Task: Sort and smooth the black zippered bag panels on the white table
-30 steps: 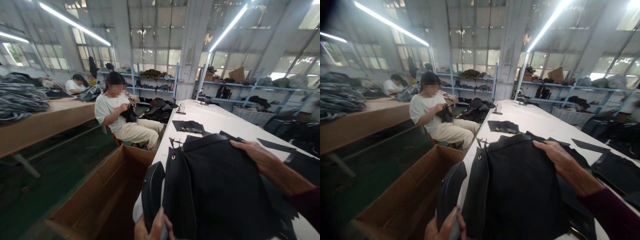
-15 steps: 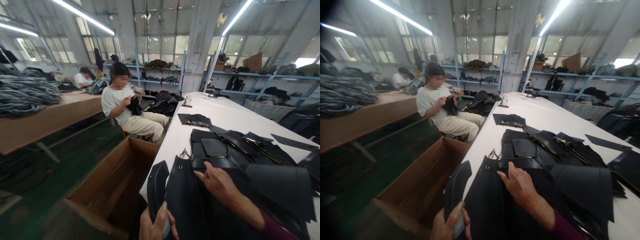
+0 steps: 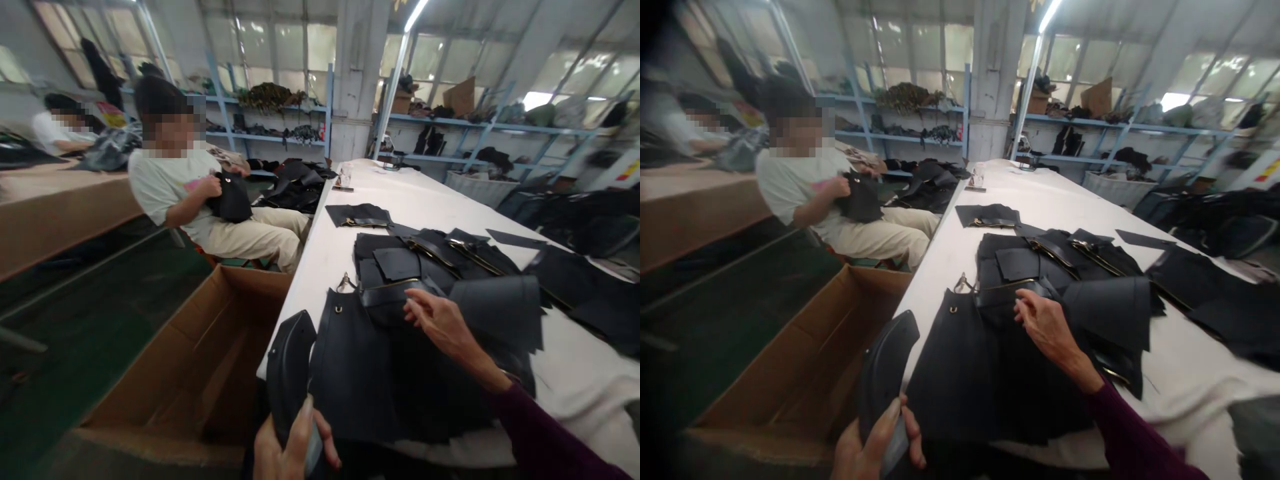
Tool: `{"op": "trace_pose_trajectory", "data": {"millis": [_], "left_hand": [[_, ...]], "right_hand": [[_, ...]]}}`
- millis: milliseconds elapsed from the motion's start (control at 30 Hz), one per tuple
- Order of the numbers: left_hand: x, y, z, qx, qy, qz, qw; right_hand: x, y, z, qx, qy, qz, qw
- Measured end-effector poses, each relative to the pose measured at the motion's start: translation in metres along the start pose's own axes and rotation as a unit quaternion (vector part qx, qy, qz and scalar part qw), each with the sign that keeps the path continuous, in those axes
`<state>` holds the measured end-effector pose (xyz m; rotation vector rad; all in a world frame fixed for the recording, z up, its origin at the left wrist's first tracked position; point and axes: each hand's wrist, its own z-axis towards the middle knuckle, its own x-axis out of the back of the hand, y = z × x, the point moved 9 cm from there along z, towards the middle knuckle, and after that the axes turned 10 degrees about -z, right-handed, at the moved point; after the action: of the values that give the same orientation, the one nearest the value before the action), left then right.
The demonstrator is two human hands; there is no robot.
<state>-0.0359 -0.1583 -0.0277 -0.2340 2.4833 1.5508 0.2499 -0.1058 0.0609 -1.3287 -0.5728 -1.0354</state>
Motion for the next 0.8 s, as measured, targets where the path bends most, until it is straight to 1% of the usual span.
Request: {"op": "trace_pose_trajectory", "data": {"millis": [67, 100, 167, 233, 300, 367, 400, 467, 500, 567, 633, 700, 733, 800], "left_hand": [[-0.007, -0.002, -0.003, 0.003, -0.021, 0.012, 1.0], [-0.01, -0.003, -0.005, 0.004, -0.029, 0.012, 1.0], [-0.016, -0.004, -0.009, 0.001, -0.04, 0.012, 0.999], [-0.022, -0.005, -0.013, -0.001, -0.046, 0.016, 0.999], [-0.028, -0.005, -0.017, -0.005, -0.046, 0.028, 0.999], [-0.034, -0.005, -0.021, -0.008, -0.051, 0.036, 0.998], [-0.037, -0.005, -0.023, -0.009, -0.056, 0.038, 0.998], [-0.04, -0.005, -0.026, -0.012, -0.06, 0.04, 0.997], [-0.041, -0.005, -0.028, -0.014, -0.062, 0.041, 0.997], [-0.04, -0.006, -0.029, -0.015, -0.063, 0.039, 0.997], [-0.037, -0.008, -0.028, -0.012, -0.053, 0.032, 0.998], [-0.029, -0.011, -0.026, -0.009, -0.024, 0.002, 1.0], [-0.025, -0.011, -0.025, -0.014, -0.006, -0.018, 1.0], [-0.018, -0.009, -0.024, -0.03, 0.017, -0.056, 0.998]], "right_hand": [[0.029, 0.018, -0.037, -0.051, 0.049, 0.002, 0.997], [0.038, 0.029, -0.06, -0.081, 0.068, 0.004, 0.994], [0.046, 0.052, -0.112, -0.154, 0.099, 0.002, 0.983], [0.038, 0.072, -0.164, -0.217, 0.107, -0.005, 0.97], [0.017, 0.086, -0.208, -0.269, 0.096, 0.013, 0.958], [-0.011, 0.088, -0.237, -0.287, 0.07, 0.045, 0.954], [-0.023, 0.085, -0.245, -0.284, 0.054, 0.06, 0.955], [-0.041, 0.072, -0.248, -0.247, 0.029, 0.073, 0.966], [-0.044, 0.062, -0.245, -0.216, 0.026, 0.07, 0.974], [-0.037, 0.04, -0.23, -0.139, 0.049, 0.044, 0.988], [-0.019, 0.012, -0.209, -0.047, 0.102, -0.006, 0.994], [-0.006, -0.023, -0.184, 0.055, 0.144, -0.06, 0.986], [-0.005, -0.042, -0.17, 0.1, 0.153, -0.083, 0.98], [-0.015, -0.073, -0.14, 0.146, 0.122, -0.115, 0.975]]}}
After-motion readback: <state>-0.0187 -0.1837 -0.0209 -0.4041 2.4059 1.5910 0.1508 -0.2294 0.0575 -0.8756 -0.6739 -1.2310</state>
